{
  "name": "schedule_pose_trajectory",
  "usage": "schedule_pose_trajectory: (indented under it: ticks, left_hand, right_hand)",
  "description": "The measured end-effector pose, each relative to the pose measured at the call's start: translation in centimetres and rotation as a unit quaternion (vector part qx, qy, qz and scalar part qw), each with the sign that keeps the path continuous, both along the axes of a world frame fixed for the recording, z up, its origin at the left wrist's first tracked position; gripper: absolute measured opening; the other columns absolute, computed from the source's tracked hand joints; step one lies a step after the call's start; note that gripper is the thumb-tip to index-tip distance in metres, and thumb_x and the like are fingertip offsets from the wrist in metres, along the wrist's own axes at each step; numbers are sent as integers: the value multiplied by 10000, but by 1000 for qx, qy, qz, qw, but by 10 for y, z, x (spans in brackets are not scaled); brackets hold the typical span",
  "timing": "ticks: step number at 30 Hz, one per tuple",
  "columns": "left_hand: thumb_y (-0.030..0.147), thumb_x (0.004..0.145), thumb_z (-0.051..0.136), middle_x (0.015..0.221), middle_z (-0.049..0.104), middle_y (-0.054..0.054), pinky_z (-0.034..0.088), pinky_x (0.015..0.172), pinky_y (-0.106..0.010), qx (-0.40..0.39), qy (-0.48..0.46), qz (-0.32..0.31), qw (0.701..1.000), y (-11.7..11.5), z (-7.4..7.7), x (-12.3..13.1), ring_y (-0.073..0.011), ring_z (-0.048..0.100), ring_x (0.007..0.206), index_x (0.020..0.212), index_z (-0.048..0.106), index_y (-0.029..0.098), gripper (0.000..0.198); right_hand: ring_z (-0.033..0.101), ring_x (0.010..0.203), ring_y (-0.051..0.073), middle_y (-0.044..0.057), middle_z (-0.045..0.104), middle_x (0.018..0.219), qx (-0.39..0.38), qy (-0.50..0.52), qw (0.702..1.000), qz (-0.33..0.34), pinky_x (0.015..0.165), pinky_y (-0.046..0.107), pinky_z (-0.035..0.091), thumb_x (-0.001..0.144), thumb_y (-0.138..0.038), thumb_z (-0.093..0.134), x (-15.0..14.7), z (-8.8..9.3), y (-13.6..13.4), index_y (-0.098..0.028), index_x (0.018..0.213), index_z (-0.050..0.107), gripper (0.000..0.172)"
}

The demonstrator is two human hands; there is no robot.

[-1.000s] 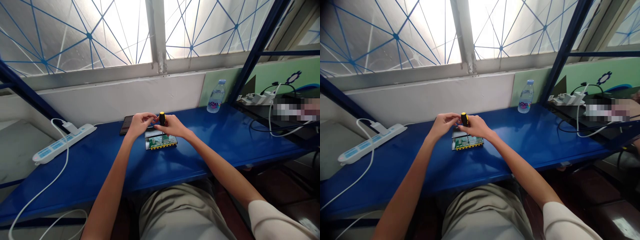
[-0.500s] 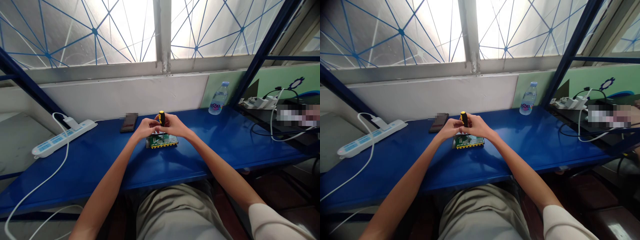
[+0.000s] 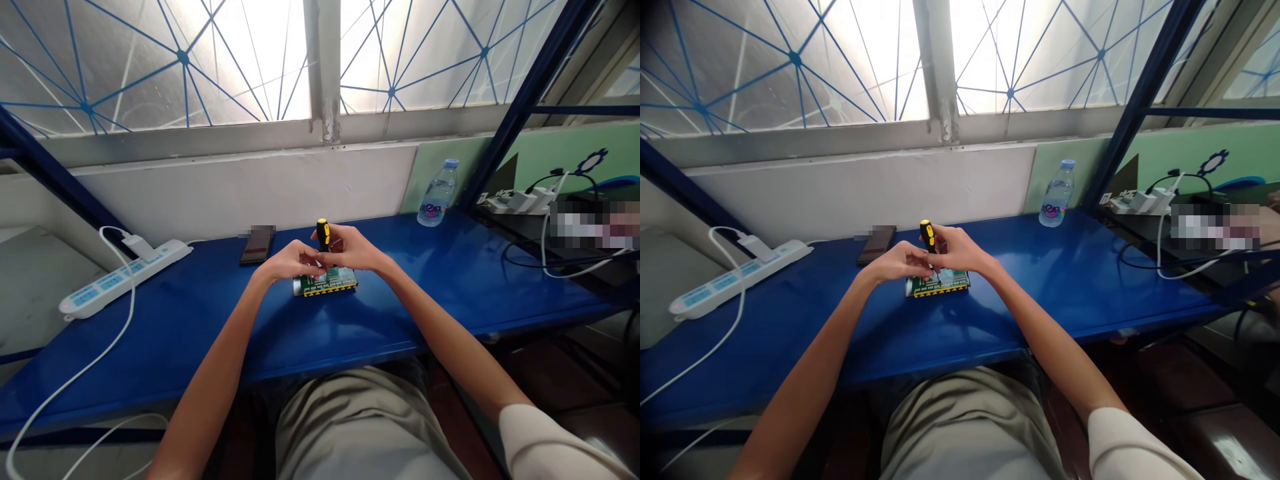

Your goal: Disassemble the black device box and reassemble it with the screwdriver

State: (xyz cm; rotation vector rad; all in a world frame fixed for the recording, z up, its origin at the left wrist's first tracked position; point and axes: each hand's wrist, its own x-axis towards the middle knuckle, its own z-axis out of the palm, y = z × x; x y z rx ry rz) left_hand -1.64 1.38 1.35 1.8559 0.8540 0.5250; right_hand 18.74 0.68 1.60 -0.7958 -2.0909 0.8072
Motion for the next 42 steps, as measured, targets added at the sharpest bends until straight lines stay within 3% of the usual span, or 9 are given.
schedule_pose_trajectory:
  ticks: [11, 19, 27, 34, 42]
  left_hand:
    - [314, 719, 754, 634, 692, -57, 470, 608, -248, 57, 19, 10, 998, -4, 6, 2, -148, 610, 612, 686, 753, 123, 194]
    - [361, 694, 787, 634, 691, -56, 475, 599, -258, 50, 12, 16, 999, -5, 5, 3, -152, 612, 602, 736, 768, 120, 245]
    - [372, 679, 811, 659, 711, -68, 485, 608, -268, 55, 16, 30, 998, -4, 5, 3, -174, 642, 624, 747, 774, 110, 273]
    - [340, 705, 791, 689, 731, -71, 510, 634, -272, 62, 21, 28, 997, -2, 3, 2, -183, 666, 648, 794, 787, 118, 240]
    - [358, 717, 792, 716, 742, -80, 535, 651, -284, 66, 27, 27, 997, 1, -1, 0, -204, 693, 685, 817, 787, 120, 258]
  right_hand:
    - [541, 672, 108, 6, 630, 860, -3, 3, 1000, 17, 591, 246, 431, 736, -193, 659, 0, -2, 1, -170, 1006, 619, 275]
    - [562, 673, 111, 16, 628, 886, -18, 11, 999, 33, 556, 238, 443, 740, -196, 668, 0, 0, 0, -170, 1026, 612, 293]
    - [583, 603, 111, -10, 609, 715, -14, 7, 999, 37, 550, 246, 423, 848, -386, 658, 1, 5, -6, -163, 917, 598, 241]
    - [568, 560, 104, -6, 617, 651, -16, 2, 1000, 9, 524, 240, 387, 838, -384, 669, 0, 9, -9, -156, 803, 597, 242]
    - [554, 551, 102, -11, 618, 619, -17, -11, 1000, 10, 534, 246, 373, 853, -401, 648, -1, 7, -8, -154, 835, 623, 249]
